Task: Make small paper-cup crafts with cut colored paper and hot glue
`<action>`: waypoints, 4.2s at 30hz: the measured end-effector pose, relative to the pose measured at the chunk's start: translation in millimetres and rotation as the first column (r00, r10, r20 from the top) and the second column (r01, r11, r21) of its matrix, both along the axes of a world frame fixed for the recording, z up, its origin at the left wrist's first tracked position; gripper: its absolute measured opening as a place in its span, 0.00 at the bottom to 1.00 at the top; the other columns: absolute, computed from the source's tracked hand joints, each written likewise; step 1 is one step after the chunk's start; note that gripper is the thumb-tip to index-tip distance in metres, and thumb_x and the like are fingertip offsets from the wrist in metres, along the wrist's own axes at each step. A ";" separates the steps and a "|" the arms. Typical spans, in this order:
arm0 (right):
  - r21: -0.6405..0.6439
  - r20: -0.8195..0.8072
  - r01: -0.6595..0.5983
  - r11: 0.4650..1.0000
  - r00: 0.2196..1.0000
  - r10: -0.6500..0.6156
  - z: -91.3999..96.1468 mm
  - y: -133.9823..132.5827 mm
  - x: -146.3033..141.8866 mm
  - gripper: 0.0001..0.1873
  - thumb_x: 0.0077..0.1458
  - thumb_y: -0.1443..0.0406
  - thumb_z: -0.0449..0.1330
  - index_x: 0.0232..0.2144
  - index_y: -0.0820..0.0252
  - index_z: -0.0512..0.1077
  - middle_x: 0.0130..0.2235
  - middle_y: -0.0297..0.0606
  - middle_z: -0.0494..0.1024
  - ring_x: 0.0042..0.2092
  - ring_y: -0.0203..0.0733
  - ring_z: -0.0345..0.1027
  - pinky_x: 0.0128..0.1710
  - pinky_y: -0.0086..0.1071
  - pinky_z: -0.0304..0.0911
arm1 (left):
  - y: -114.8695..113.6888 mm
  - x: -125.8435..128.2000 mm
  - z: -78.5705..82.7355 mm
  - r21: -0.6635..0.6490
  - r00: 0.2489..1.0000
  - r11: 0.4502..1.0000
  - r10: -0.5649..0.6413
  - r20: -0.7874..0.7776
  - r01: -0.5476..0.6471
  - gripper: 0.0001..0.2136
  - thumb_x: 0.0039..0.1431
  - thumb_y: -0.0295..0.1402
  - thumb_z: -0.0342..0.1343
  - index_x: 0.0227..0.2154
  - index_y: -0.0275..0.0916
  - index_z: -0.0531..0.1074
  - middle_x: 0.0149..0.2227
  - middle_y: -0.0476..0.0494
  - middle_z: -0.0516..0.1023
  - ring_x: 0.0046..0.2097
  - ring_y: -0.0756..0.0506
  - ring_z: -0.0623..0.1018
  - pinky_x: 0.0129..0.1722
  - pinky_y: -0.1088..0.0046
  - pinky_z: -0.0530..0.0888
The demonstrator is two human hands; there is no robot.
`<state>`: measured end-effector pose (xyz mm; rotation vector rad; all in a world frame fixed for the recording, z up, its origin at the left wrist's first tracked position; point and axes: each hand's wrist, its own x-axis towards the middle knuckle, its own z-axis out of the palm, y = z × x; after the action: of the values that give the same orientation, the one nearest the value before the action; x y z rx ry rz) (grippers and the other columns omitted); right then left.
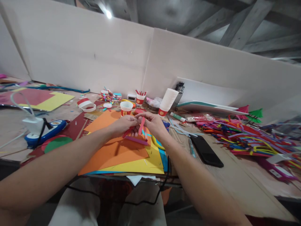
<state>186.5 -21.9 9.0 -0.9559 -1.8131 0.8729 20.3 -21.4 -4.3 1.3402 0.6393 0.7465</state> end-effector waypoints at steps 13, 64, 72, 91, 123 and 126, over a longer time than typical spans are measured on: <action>0.630 0.353 0.150 0.762 0.819 -0.453 -0.8 0.7 12.8 0.17 0.62 0.68 0.50 0.42 0.56 0.79 0.42 0.41 0.77 0.43 0.43 0.70 0.42 0.34 0.64 | 9.6 -7.7 0.5 -0.151 0.989 0.979 -0.130 0.073 0.140 0.33 0.53 0.63 0.48 0.37 0.32 0.76 0.39 0.29 0.81 0.40 0.38 0.81 0.39 0.65 0.75; 0.511 0.638 0.236 0.826 0.540 -0.549 8.9 55.2 21.9 0.11 0.54 0.71 0.57 0.33 0.60 0.80 0.39 0.46 0.79 0.45 0.47 0.69 0.47 0.41 0.55 | 20.8 -11.5 0.3 -0.034 0.870 0.892 0.446 0.211 -0.450 0.11 0.50 0.35 0.65 0.29 0.32 0.74 0.27 0.43 0.78 0.28 0.51 0.75 0.30 0.74 0.69; 0.198 0.286 0.224 0.954 0.918 -0.275 18.3 79.7 -2.0 0.13 0.56 0.62 0.56 0.35 0.62 0.78 0.33 0.38 0.80 0.32 0.37 0.69 0.34 0.31 0.62 | 25.0 -12.0 -0.3 -0.115 0.866 0.901 0.435 0.248 -0.419 0.13 0.45 0.36 0.68 0.30 0.31 0.76 0.30 0.41 0.79 0.29 0.50 0.75 0.29 0.76 0.67; 0.733 0.564 -0.409 0.544 0.813 -0.148 34.0 39.3 -12.0 0.13 0.63 0.69 0.53 0.41 0.55 0.78 0.40 0.39 0.79 0.41 0.40 0.68 0.41 0.36 0.63 | 20.9 -10.2 8.8 -0.469 0.755 0.842 0.484 0.442 -0.265 0.11 0.46 0.27 0.67 0.23 0.34 0.68 0.18 0.56 0.62 0.18 0.59 0.60 0.14 0.84 0.53; 0.346 0.097 0.588 0.731 0.753 -0.651 49.2 276.0 0.7 0.09 0.53 0.67 0.58 0.34 0.65 0.76 0.33 0.41 0.78 0.32 0.37 0.66 0.36 0.32 0.60 | 0.3 6.5 3.7 -0.302 0.835 0.857 0.494 0.243 -0.419 0.16 0.45 0.41 0.67 0.19 0.37 0.68 0.19 0.52 0.64 0.21 0.55 0.60 0.24 0.76 0.60; 0.312 0.164 0.598 0.738 0.732 -0.662 39.7 285.0 -1.1 0.09 0.52 0.69 0.58 0.34 0.66 0.77 0.33 0.41 0.79 0.31 0.36 0.66 0.35 0.30 0.60 | -2.3 8.1 3.9 -0.292 0.843 0.862 0.484 0.236 -0.414 0.15 0.49 0.40 0.65 0.21 0.36 0.67 0.20 0.52 0.64 0.22 0.55 0.60 0.25 0.77 0.58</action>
<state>185.3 263.1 48.7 -1.4625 -1.5724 0.0859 28.4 -23.7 -0.4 0.8368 0.7795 1.1978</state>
